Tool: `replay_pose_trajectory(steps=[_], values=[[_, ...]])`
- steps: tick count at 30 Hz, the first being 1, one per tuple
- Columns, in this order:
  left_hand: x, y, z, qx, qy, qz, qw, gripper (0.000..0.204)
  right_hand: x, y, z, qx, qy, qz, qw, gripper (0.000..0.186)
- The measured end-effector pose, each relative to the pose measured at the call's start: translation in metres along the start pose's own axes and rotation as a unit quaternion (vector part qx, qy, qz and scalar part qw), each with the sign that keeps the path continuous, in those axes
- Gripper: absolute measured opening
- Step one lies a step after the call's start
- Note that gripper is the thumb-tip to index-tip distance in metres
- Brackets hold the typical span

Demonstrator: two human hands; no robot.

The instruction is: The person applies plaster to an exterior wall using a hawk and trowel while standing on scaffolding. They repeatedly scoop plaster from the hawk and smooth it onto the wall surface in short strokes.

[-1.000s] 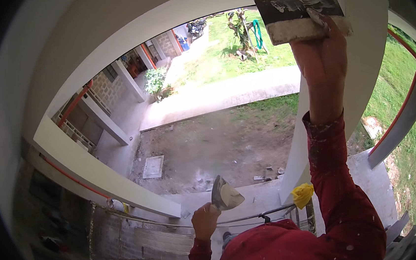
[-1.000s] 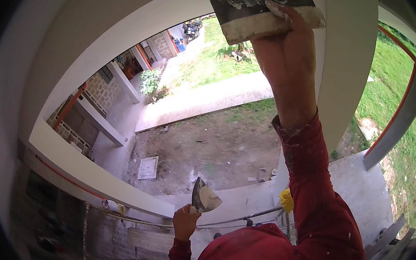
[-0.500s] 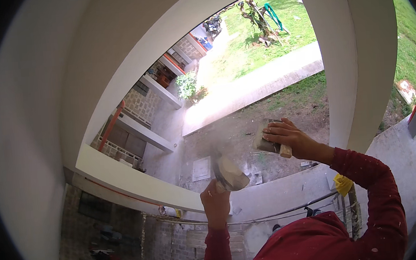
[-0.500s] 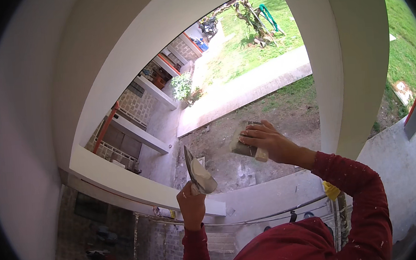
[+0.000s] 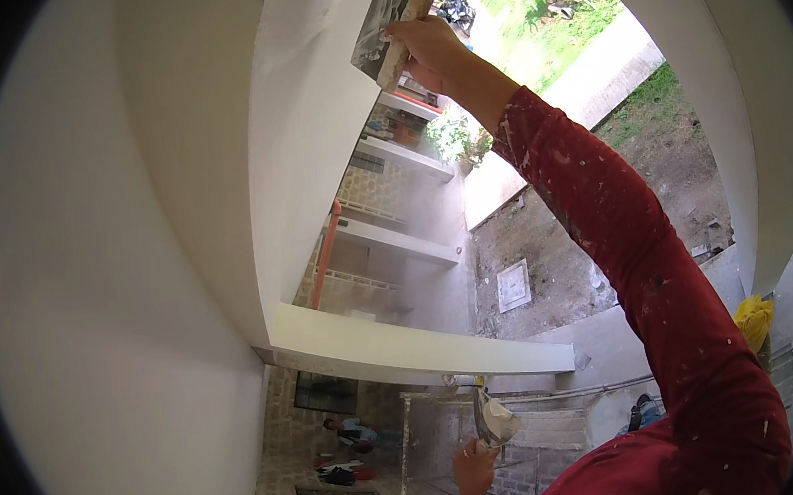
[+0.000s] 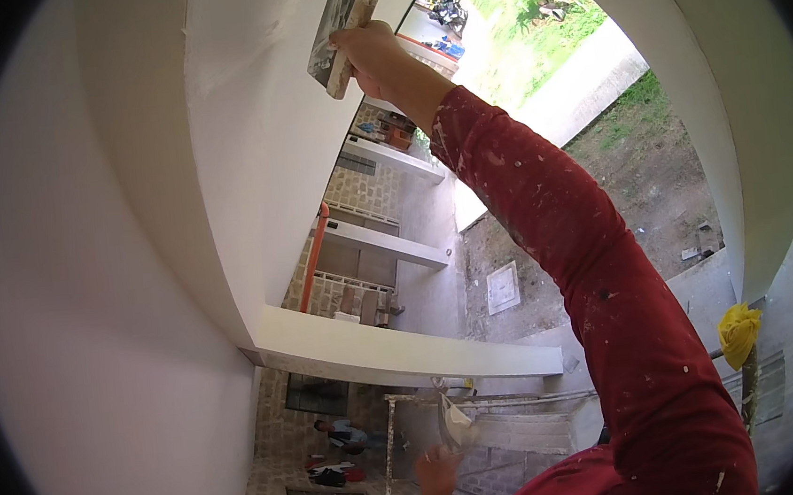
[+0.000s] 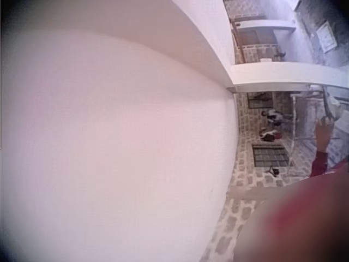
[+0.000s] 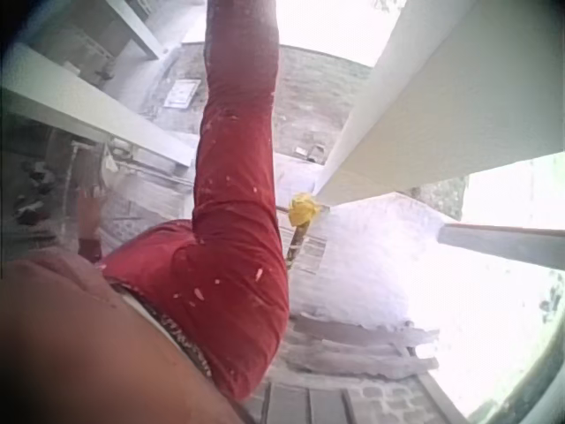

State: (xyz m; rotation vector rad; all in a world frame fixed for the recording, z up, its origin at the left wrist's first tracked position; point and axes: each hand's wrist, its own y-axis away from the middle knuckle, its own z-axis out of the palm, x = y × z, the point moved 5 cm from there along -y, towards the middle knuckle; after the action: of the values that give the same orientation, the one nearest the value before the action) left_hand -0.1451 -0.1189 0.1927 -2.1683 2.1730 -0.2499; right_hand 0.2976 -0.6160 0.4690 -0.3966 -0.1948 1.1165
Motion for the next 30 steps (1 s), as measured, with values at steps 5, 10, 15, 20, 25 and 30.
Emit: replay_pose_trajectory(steps=[5, 10, 15, 20, 25, 30], values=[[-0.017, 0.034, 0.002, -0.008, -0.188, 0.104, 0.977, 0.012, -0.005, -0.013, 0.029, -0.012, 0.016, 0.011, 1.0, 0.044], [-0.02, 0.026, 0.003, -0.008, -0.114, 0.069, 0.991, 0.02, -0.015, 0.067, 0.08, -0.059, 0.013, -0.032, 0.998, 0.033], [-0.004, -0.006, 0.003, 0.01, -0.025, -0.047, 0.999, 0.034, -0.035, 0.208, 0.12, -0.164, 0.142, -0.056, 0.975, 0.024], [0.004, -0.016, 0.016, -0.03, 0.044, -0.009, 0.999, 0.037, -0.028, 0.177, 0.074, -0.065, 0.116, -0.046, 0.99, 0.021], [-0.014, 0.0, 0.028, -0.009, 0.044, -0.027, 0.999, 0.042, -0.026, 0.011, 0.014, 0.067, -0.008, -0.016, 0.998, 0.044], [-0.016, 0.008, 0.032, -0.023, -0.033, 0.03, 0.999, 0.043, -0.045, -0.019, 0.029, -0.019, -0.026, -0.07, 0.997, 0.03]])
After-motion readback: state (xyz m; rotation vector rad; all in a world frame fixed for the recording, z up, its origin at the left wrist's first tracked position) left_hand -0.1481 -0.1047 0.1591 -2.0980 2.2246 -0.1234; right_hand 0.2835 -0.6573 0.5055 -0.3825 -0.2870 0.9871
